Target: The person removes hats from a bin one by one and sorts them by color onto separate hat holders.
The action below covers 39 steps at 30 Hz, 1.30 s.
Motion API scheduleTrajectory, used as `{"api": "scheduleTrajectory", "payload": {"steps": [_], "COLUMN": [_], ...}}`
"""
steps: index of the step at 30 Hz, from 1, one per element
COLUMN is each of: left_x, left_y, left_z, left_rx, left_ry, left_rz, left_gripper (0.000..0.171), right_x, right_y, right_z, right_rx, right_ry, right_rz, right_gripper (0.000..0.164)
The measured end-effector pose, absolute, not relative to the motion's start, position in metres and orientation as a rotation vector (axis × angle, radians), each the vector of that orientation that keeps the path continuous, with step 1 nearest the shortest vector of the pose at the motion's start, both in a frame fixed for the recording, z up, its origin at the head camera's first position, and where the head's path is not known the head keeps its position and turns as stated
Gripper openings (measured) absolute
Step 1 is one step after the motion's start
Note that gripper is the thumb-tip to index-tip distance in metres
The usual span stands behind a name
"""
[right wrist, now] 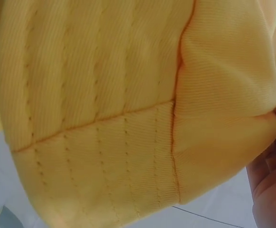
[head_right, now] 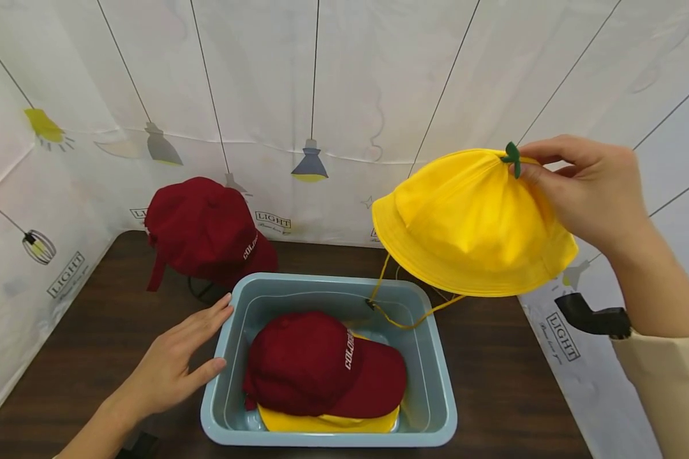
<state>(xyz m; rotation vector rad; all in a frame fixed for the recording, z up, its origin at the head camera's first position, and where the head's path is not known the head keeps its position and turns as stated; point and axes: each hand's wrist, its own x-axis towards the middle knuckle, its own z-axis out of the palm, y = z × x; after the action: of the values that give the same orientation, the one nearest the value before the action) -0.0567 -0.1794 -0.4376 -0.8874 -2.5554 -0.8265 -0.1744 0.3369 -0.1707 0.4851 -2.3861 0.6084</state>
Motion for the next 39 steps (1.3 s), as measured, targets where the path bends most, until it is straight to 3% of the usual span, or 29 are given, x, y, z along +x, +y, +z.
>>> {"api": "scheduleTrajectory", "payload": {"steps": [11,39], "left_x": [-0.057,-0.056], "left_y": [-0.178,-0.179], "left_z": [-0.439,-0.442], "left_rx": [-0.882,-0.880], "left_ry": [-2.542,-2.538], "left_rz": [-0.833,-0.867], "left_gripper": [0.075,0.077], "right_x": [-0.182,-0.213], "right_y": [0.343,0.376], "right_z": [-0.163,-0.157], "right_rx": [0.246,0.091], "right_ry": [-2.489,-2.462], "right_rz": [0.634,0.842], "right_gripper": [0.029,0.033]}}
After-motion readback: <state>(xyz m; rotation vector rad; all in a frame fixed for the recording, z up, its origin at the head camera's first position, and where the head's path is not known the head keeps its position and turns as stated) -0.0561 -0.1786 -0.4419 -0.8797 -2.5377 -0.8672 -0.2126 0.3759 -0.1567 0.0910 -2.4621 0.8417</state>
